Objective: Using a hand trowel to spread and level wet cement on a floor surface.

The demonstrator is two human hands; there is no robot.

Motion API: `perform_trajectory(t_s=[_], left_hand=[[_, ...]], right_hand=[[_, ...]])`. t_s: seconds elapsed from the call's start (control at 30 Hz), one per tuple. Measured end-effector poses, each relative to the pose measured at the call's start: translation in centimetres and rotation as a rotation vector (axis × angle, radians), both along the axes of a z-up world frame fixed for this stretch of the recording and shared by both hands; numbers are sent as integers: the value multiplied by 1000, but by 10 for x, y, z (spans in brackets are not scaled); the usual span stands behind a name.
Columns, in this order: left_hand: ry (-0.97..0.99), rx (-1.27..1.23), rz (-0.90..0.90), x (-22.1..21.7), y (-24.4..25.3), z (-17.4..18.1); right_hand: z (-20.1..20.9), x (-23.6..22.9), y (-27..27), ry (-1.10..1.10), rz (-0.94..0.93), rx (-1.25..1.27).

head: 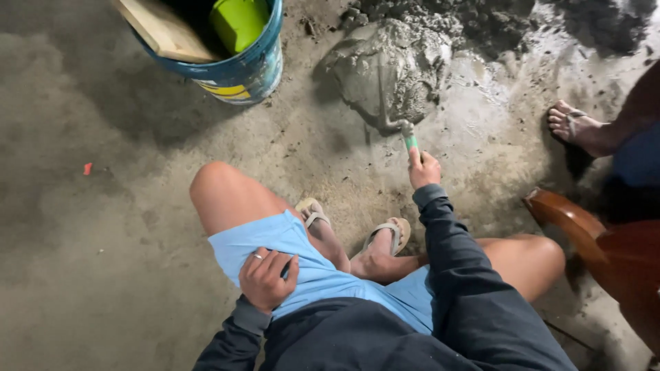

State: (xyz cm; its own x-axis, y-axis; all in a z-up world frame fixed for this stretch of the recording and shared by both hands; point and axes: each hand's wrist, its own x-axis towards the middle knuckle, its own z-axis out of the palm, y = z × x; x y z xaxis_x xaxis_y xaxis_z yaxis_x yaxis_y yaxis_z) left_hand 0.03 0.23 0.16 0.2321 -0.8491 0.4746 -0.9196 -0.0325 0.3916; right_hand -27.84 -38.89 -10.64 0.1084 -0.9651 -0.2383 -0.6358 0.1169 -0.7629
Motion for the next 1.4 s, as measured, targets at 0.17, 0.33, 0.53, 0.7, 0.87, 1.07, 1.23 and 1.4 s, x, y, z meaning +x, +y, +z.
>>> perform_trajectory(t_s=[0.17,0.33,0.53,0.7,0.87,1.07,1.23,1.4], left_hand=[[9,-29,27,-2,2,0],[20,-24,43,-1,4,1],[8,-11,26,-1,-3,1],[-20,0,5,-3,-9,5],[-40,15,3,-4,-13,9],[-46,22,17,-5,-9,7],[-19,27,-3,-4,-11,8],[-15,52,17,-4,-10,7]], right_hand=[[19,-3,1,550,143,-129],[102,-34,-47,821,313,-116],[106,-54,-74,1030,497,-46],[55,-29,-46,908,485,217],[48,-31,-27,728,416,221],[11,-83,-16,684,557,29],[15,-68,4,793,667,104],[0,-40,-10,743,453,104]])
